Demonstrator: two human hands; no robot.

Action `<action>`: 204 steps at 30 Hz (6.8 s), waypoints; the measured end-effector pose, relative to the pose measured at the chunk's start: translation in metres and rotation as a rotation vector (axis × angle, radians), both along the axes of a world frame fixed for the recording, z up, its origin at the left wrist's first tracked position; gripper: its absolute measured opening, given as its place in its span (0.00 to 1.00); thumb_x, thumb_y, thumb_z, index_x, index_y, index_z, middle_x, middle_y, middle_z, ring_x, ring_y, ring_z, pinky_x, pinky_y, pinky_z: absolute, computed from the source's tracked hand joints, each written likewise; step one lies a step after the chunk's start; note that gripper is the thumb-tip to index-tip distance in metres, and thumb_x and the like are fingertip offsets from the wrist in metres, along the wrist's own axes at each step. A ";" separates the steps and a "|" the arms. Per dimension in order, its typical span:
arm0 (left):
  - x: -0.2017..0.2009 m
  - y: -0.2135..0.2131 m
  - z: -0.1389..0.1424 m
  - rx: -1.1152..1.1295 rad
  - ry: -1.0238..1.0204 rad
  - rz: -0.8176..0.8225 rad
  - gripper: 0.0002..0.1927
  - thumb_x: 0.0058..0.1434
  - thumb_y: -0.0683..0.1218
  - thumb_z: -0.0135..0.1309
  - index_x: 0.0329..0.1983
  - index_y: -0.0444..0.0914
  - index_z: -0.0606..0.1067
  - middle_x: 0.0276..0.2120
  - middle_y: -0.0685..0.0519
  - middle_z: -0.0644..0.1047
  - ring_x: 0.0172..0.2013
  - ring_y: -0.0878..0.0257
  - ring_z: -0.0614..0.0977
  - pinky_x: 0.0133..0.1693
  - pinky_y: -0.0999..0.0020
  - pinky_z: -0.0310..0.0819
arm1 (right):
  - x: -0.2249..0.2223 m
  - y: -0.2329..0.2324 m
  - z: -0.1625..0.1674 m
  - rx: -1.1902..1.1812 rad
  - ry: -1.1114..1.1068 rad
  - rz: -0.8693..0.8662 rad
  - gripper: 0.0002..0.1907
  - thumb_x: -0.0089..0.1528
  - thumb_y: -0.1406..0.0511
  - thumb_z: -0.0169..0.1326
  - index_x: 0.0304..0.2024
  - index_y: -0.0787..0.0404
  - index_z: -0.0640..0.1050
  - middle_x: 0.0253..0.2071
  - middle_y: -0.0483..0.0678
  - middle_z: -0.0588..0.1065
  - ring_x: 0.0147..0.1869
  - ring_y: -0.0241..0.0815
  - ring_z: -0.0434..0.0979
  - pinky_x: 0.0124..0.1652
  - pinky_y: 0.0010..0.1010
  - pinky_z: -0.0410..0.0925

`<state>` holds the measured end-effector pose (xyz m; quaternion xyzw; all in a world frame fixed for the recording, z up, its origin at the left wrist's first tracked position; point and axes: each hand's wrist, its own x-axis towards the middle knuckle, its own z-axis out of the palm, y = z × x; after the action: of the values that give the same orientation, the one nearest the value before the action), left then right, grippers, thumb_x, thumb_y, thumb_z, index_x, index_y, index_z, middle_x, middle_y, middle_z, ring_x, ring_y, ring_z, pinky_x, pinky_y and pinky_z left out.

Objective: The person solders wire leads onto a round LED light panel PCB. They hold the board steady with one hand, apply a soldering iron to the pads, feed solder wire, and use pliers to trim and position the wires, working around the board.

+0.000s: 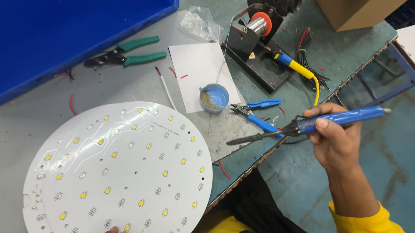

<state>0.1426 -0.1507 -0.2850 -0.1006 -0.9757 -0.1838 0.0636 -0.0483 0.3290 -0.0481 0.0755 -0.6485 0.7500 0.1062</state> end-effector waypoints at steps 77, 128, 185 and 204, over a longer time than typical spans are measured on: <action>0.016 0.030 0.079 0.168 0.202 0.214 0.07 0.51 0.50 0.60 0.27 0.42 0.78 0.30 0.50 0.83 0.42 0.51 0.85 0.55 0.36 0.71 | -0.041 -0.074 0.021 0.520 0.191 -0.031 0.09 0.61 0.67 0.59 0.38 0.69 0.77 0.37 0.47 0.77 0.31 0.28 0.69 0.32 0.20 0.62; 0.009 0.040 0.083 0.206 0.313 0.261 0.05 0.49 0.50 0.61 0.26 0.45 0.79 0.29 0.55 0.83 0.41 0.56 0.85 0.55 0.43 0.72 | -0.064 -0.002 -0.029 -0.772 -0.655 0.185 0.18 0.67 0.58 0.58 0.24 0.52 0.70 0.15 0.31 0.65 0.17 0.21 0.58 0.18 0.16 0.51; 0.018 0.050 0.215 0.067 0.322 0.179 0.10 0.54 0.43 0.56 0.38 0.34 0.77 0.46 0.47 0.77 0.54 0.48 0.77 0.55 0.45 0.68 | 0.052 -0.210 0.072 0.712 0.502 0.715 0.12 0.56 0.63 0.61 0.30 0.66 0.76 0.23 0.44 0.73 0.21 0.32 0.68 0.26 0.24 0.62; 0.013 0.053 0.226 -0.093 0.179 0.153 0.14 0.52 0.43 0.55 0.41 0.37 0.80 0.46 0.48 0.78 0.54 0.47 0.76 0.52 0.48 0.69 | 0.048 -0.207 0.074 0.756 0.487 0.691 0.12 0.57 0.62 0.61 0.31 0.66 0.76 0.25 0.45 0.75 0.23 0.32 0.73 0.28 0.22 0.65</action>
<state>0.1559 -0.0976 -0.0591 -0.0445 -0.9784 -0.1234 0.1596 0.0000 0.1223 0.0256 0.4869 -0.7663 0.4178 -0.0335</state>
